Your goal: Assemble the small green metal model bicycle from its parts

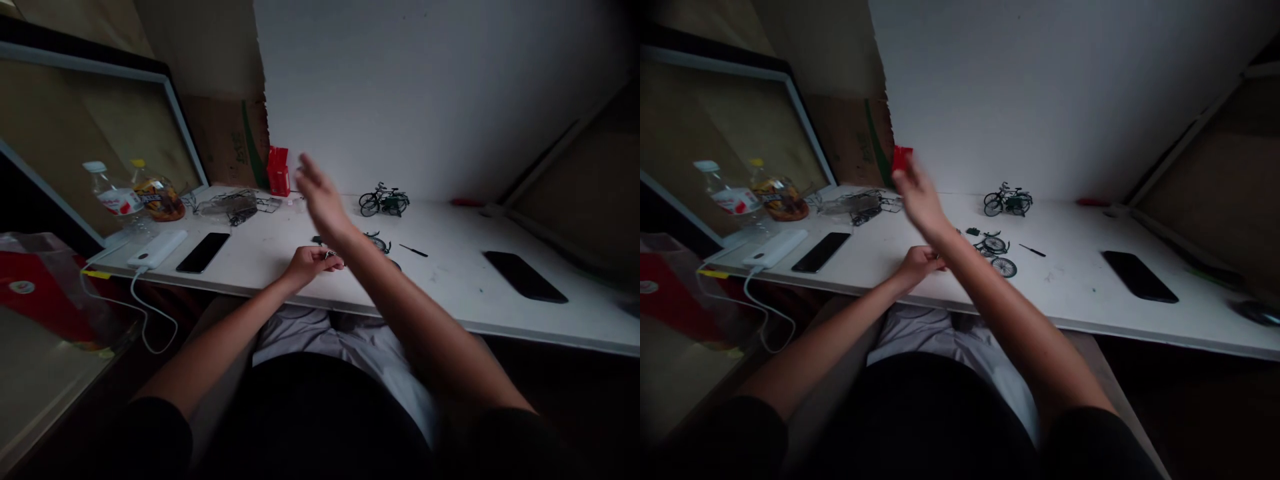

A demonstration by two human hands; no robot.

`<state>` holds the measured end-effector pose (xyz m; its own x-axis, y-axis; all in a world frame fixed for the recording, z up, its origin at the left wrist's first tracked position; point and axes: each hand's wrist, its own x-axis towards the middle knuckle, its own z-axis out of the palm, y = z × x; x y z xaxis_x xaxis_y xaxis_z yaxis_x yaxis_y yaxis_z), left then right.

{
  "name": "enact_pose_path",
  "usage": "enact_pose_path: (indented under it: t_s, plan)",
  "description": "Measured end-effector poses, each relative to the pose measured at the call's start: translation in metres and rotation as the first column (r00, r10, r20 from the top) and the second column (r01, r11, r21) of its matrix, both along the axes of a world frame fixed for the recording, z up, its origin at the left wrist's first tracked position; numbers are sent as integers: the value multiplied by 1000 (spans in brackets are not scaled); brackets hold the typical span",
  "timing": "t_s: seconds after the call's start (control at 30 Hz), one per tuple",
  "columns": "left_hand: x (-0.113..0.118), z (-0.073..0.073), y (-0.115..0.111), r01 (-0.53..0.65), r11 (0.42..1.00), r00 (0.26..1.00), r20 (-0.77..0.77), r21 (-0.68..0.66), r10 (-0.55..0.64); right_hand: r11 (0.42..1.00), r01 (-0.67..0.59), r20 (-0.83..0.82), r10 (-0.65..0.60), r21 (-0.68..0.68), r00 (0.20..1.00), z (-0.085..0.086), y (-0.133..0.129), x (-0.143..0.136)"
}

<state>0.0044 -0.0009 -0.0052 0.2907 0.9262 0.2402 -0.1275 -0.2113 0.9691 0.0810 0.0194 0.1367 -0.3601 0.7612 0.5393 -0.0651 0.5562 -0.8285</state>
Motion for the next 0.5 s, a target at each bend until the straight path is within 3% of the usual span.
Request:
enact_pose_path:
  t_s: [0.07, 0.13, 0.3, 0.4, 0.5]
  plan:
    - [2, 1, -1, 3, 999, 999, 34, -38, -2, 978, 201, -30, -199, 61, 979, 0, 46, 22]
    - [3, 2, -3, 18, 997, 997, 78, -76, -12, 951, 306, -46, -304, 48, 952, -10, 67, 54]
    - [2, 6, -8, 18, 995, 995, 103, -102, -7, 915, 395, 1, -396, -75, 918, -46, 35, 120]
    - [0, 9, -10, 1, 995, 997, 82, -98, 7, 903, 365, 17, -372, -228, 928, -58, 18, 146]
    - [0, 11, -11, -3, 998, 999, 45, -69, 6, 869, 410, 94, -400, -277, 912, -65, 17, 175]
